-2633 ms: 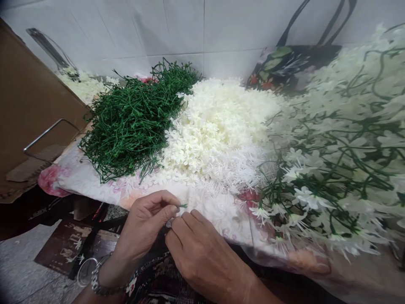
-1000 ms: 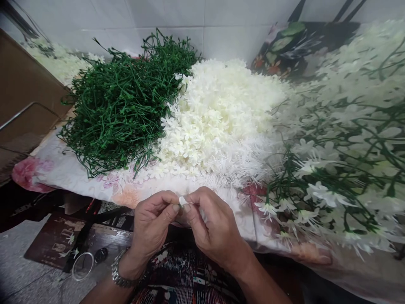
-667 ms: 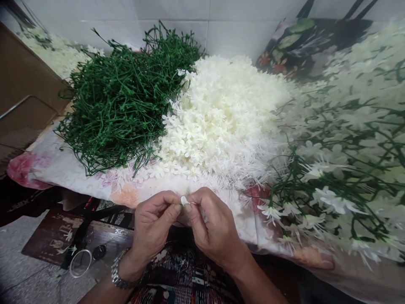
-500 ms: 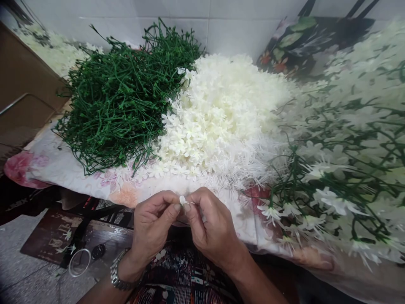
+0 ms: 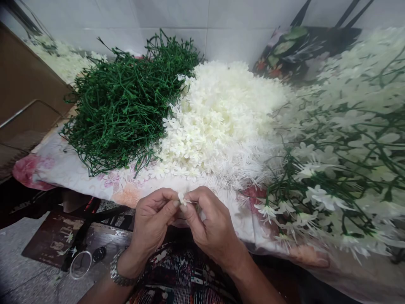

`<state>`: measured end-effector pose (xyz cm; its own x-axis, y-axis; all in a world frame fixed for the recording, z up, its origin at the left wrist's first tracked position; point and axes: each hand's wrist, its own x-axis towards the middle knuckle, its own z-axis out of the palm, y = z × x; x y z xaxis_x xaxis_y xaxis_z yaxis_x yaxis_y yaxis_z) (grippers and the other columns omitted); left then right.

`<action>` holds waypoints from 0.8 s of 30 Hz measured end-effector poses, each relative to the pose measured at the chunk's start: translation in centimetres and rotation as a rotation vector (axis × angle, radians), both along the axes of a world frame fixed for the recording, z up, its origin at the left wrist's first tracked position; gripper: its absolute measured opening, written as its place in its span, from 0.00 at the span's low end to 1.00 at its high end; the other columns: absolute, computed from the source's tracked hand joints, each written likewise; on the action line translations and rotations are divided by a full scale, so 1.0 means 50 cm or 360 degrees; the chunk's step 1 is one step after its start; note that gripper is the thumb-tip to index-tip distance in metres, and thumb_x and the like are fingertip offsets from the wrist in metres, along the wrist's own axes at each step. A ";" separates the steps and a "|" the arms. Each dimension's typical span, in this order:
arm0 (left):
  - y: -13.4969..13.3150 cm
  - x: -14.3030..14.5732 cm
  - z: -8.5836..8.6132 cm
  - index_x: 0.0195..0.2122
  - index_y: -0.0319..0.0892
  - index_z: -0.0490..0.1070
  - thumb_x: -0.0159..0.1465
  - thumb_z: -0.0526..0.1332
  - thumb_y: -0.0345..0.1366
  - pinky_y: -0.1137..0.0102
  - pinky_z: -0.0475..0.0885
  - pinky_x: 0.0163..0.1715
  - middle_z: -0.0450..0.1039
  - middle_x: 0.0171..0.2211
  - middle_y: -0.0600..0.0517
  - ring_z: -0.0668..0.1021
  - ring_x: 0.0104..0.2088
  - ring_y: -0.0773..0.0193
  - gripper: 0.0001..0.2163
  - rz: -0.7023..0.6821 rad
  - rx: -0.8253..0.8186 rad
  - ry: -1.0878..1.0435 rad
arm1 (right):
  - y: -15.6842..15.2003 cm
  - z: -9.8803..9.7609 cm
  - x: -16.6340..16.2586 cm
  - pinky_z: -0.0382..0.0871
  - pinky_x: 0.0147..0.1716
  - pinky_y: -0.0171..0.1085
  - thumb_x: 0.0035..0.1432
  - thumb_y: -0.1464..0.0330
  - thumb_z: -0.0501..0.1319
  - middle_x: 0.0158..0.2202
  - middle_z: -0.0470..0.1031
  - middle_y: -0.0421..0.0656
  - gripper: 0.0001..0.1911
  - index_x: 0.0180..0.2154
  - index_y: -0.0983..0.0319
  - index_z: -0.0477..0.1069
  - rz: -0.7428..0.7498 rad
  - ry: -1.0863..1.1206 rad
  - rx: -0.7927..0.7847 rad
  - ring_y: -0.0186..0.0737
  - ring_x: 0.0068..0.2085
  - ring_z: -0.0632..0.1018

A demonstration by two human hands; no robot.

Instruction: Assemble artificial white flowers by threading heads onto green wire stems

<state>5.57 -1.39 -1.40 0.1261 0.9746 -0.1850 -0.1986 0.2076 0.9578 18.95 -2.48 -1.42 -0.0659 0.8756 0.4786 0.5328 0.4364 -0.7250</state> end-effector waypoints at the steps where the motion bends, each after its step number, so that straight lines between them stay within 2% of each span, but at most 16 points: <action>1: 0.000 -0.002 -0.003 0.25 0.38 0.71 0.55 0.62 0.34 0.79 0.61 0.16 0.65 0.17 0.57 0.63 0.16 0.75 0.05 -0.0004 -0.0028 -0.0060 | -0.002 0.003 0.005 0.70 0.28 0.31 0.59 0.71 0.56 0.29 0.71 0.40 0.03 0.37 0.61 0.65 0.0020 0.0002 -0.0013 0.32 0.29 0.73; 4: -0.002 -0.007 -0.011 0.26 0.38 0.72 0.54 0.64 0.36 0.79 0.62 0.17 0.68 0.18 0.56 0.66 0.17 0.74 0.06 -0.0021 -0.0078 -0.0163 | -0.009 0.016 0.020 0.71 0.32 0.35 0.57 0.68 0.58 0.34 0.72 0.43 0.09 0.41 0.61 0.66 0.0056 0.0002 0.0012 0.37 0.34 0.74; 6: -0.004 -0.009 -0.015 0.26 0.38 0.72 0.54 0.64 0.37 0.79 0.64 0.18 0.70 0.19 0.55 0.67 0.18 0.73 0.07 -0.0016 -0.0058 -0.0159 | -0.013 0.025 0.029 0.71 0.33 0.37 0.56 0.70 0.58 0.35 0.71 0.44 0.10 0.42 0.61 0.66 0.0036 -0.0001 0.0089 0.38 0.35 0.74; 9: -0.006 -0.008 -0.019 0.27 0.38 0.73 0.54 0.64 0.36 0.78 0.64 0.19 0.70 0.20 0.54 0.68 0.19 0.72 0.06 -0.0014 0.0031 -0.0082 | -0.015 0.033 0.032 0.70 0.31 0.36 0.54 0.75 0.58 0.33 0.71 0.43 0.10 0.40 0.61 0.68 0.0028 -0.0071 0.0200 0.37 0.33 0.73; 14: -0.009 -0.003 -0.010 0.25 0.38 0.72 0.55 0.61 0.31 0.78 0.63 0.19 0.68 0.19 0.56 0.65 0.18 0.73 0.03 -0.0016 0.0190 0.0124 | -0.012 0.028 0.022 0.69 0.28 0.33 0.53 0.79 0.58 0.28 0.69 0.42 0.08 0.34 0.62 0.68 0.0116 -0.0112 0.0241 0.34 0.30 0.72; 19: -0.006 0.000 0.007 0.23 0.39 0.71 0.54 0.60 0.30 0.77 0.62 0.18 0.65 0.16 0.57 0.63 0.16 0.73 0.04 -0.0040 0.0279 0.0299 | -0.007 0.019 0.024 0.68 0.25 0.32 0.56 0.78 0.55 0.27 0.69 0.40 0.06 0.33 0.62 0.67 0.0205 0.0034 0.0081 0.33 0.28 0.72; 24: -0.001 -0.001 0.012 0.24 0.39 0.71 0.54 0.59 0.31 0.78 0.59 0.16 0.62 0.14 0.58 0.62 0.16 0.73 0.04 -0.0073 0.0270 0.0287 | 0.000 0.016 0.039 0.68 0.26 0.33 0.58 0.75 0.56 0.27 0.71 0.41 0.04 0.33 0.62 0.69 0.0335 0.0171 -0.0105 0.33 0.28 0.72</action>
<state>5.50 -1.44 -0.81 0.1505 0.9877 -0.0431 -0.0152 0.0459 0.9988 20.92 -2.45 -0.64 -0.2021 0.8776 0.4347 0.3534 0.4793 -0.8034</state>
